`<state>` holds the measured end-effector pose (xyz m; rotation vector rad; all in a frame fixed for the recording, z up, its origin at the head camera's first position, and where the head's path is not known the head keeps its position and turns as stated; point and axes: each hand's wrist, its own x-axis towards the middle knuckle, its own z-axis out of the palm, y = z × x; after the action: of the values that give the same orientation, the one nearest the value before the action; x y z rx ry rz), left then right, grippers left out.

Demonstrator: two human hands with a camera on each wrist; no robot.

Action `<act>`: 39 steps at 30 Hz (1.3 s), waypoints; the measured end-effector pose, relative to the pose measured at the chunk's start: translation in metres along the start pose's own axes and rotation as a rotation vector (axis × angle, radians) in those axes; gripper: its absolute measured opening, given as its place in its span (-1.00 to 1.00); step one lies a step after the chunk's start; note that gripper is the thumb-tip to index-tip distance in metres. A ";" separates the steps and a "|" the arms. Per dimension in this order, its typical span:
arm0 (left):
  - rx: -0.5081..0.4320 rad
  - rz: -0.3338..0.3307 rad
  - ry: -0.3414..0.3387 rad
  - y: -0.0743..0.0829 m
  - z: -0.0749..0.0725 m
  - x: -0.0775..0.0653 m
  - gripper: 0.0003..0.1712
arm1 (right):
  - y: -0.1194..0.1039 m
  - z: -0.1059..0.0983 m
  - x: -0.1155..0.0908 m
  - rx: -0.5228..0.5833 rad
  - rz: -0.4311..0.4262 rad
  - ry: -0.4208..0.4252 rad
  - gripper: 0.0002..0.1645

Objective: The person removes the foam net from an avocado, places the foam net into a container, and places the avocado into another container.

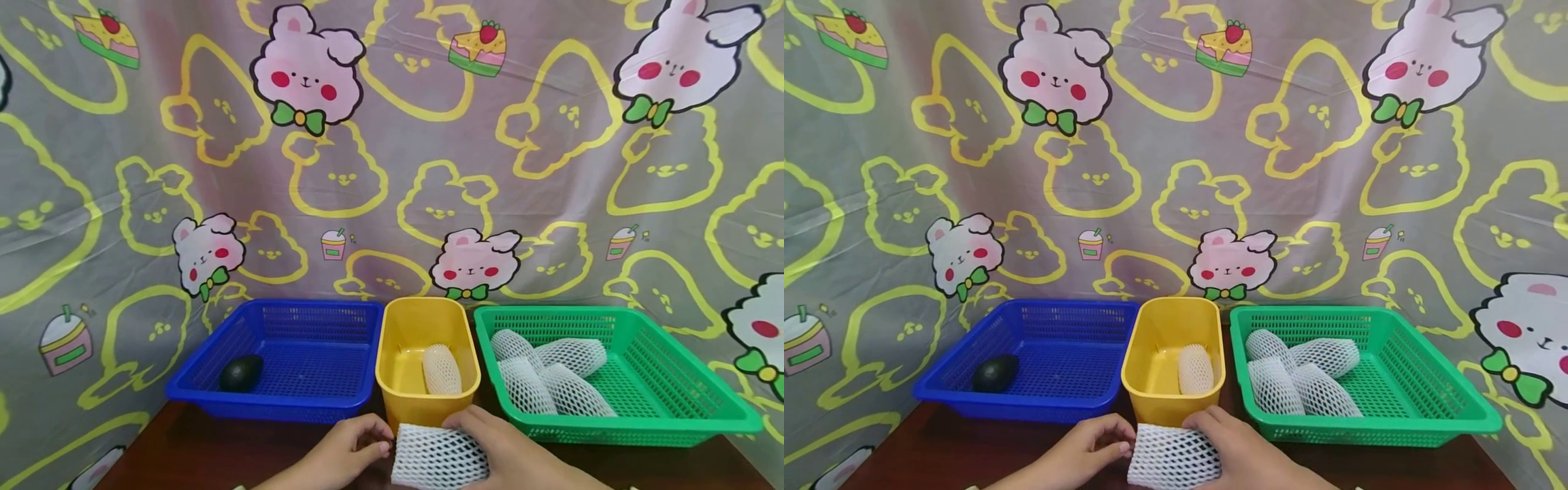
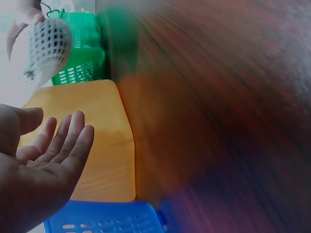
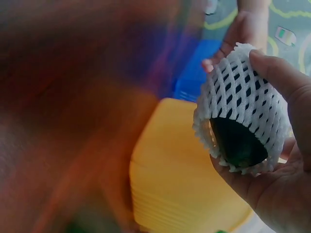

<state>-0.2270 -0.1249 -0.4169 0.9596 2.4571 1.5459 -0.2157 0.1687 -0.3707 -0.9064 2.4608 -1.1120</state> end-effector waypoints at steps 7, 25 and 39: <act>0.008 -0.053 -0.019 -0.005 -0.004 -0.003 -0.95 | 0.017 0.015 0.012 -0.076 -0.087 -0.008 -0.30; -0.023 -0.064 -0.047 -0.018 -0.006 -0.009 -0.93 | 0.040 0.037 0.030 -0.152 -0.151 0.046 -0.27; -0.173 -0.089 0.002 -0.014 0.002 -0.004 -0.89 | 0.042 0.035 0.028 -0.038 -0.046 -0.009 -0.26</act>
<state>-0.2294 -0.1294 -0.4310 0.8086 2.2875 1.6960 -0.2375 0.1523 -0.4256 -0.9823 2.4731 -1.0772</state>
